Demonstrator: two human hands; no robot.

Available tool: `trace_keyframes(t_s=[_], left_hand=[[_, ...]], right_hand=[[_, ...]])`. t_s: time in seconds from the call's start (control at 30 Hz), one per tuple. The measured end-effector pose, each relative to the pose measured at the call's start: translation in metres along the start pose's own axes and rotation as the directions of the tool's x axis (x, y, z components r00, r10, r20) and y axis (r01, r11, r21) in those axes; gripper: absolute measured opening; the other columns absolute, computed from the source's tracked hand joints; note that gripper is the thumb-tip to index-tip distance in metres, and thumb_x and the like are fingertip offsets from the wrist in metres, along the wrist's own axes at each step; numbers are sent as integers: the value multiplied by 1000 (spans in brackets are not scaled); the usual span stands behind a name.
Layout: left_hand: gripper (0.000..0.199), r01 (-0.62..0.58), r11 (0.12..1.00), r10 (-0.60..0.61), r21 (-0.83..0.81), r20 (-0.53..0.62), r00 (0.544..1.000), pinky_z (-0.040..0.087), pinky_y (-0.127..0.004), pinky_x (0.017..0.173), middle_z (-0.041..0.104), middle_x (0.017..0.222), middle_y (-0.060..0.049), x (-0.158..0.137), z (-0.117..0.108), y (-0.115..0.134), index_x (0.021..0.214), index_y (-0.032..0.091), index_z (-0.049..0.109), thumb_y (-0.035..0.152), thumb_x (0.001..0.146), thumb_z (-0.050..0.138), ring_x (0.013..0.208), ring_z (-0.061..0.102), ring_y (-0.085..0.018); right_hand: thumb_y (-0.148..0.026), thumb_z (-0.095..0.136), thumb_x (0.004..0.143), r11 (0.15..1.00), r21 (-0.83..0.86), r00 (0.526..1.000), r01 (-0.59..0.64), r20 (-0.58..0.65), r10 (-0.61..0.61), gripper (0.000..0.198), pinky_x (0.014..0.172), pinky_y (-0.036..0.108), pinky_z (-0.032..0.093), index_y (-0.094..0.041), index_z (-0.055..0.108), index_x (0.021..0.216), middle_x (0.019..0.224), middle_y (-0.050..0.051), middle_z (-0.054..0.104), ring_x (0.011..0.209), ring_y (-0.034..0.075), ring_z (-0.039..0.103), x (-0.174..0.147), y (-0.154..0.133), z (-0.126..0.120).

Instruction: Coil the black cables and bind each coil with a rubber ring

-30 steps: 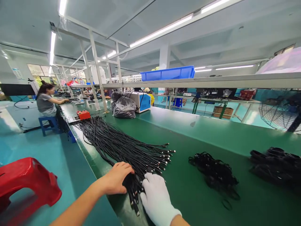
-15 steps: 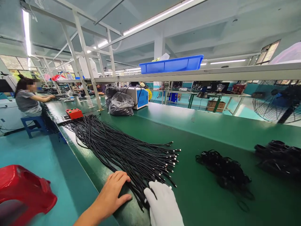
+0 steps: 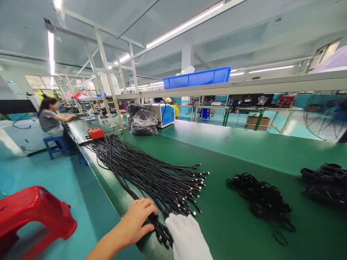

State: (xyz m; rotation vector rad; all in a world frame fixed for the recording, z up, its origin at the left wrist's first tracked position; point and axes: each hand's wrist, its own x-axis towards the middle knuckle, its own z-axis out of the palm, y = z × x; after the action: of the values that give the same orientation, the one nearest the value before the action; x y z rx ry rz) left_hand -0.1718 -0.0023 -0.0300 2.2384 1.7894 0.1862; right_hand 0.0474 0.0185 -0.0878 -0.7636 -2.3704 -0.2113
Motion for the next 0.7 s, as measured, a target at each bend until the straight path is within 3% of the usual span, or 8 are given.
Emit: trace_keyframes(t_s=[0.07,0.13,0.27,0.37,0.5,0.6,0.7], left_hand=[[27,-1,999,-1,38,55,998,39,-36,83,61,98,0,0,-9,5,90,26,60,23,65,71,94,52,-22],[30,-2,999,-3,51,97,995,41,-36,79,62,95,0,2,-22,11,87,25,62,25,60,75,91,54,-23],[31,-25,1000,23,10,134,991,42,-32,79,62,98,0,22,-42,43,96,25,61,26,65,68,92,56,-21],[23,-86,996,86,-6,85,993,41,-30,81,61,100,-2,49,-32,93,98,22,59,26,76,57,94,56,-20],[10,-194,981,194,-17,119,974,42,-27,72,64,90,1,79,9,175,83,25,63,25,75,58,84,60,-19],[8,-212,977,213,-16,105,971,41,-28,68,65,83,1,100,35,216,74,24,62,28,77,56,80,61,-20],[10,-178,984,179,-23,41,983,41,-30,71,64,87,-1,126,48,234,80,24,60,26,81,50,85,60,-21]], right_hand=[[-11,47,68,999,49,1000,-21,-1,21,43,81,32,49,-24,57,109,102,2,68,91,20,63,-5,3,-9],[-16,49,74,988,77,991,-132,2,132,36,83,31,49,-24,58,108,104,3,67,95,20,62,-12,10,-26],[-23,49,80,899,147,911,-412,77,405,31,87,34,49,-26,60,108,109,4,65,100,21,60,-30,37,-76],[-25,47,79,737,248,776,-629,155,611,29,87,36,50,-26,63,104,108,4,65,100,22,60,-47,57,-107],[-32,46,79,383,452,529,-806,260,808,29,73,31,53,-25,63,102,106,4,65,92,22,62,-74,75,-136],[-38,49,78,158,589,351,-792,230,908,30,70,29,51,-24,62,102,100,4,66,90,22,61,-96,87,-151],[-42,50,79,87,679,245,-729,140,959,34,70,29,49,-20,62,103,85,4,65,82,20,60,-115,99,-152]])
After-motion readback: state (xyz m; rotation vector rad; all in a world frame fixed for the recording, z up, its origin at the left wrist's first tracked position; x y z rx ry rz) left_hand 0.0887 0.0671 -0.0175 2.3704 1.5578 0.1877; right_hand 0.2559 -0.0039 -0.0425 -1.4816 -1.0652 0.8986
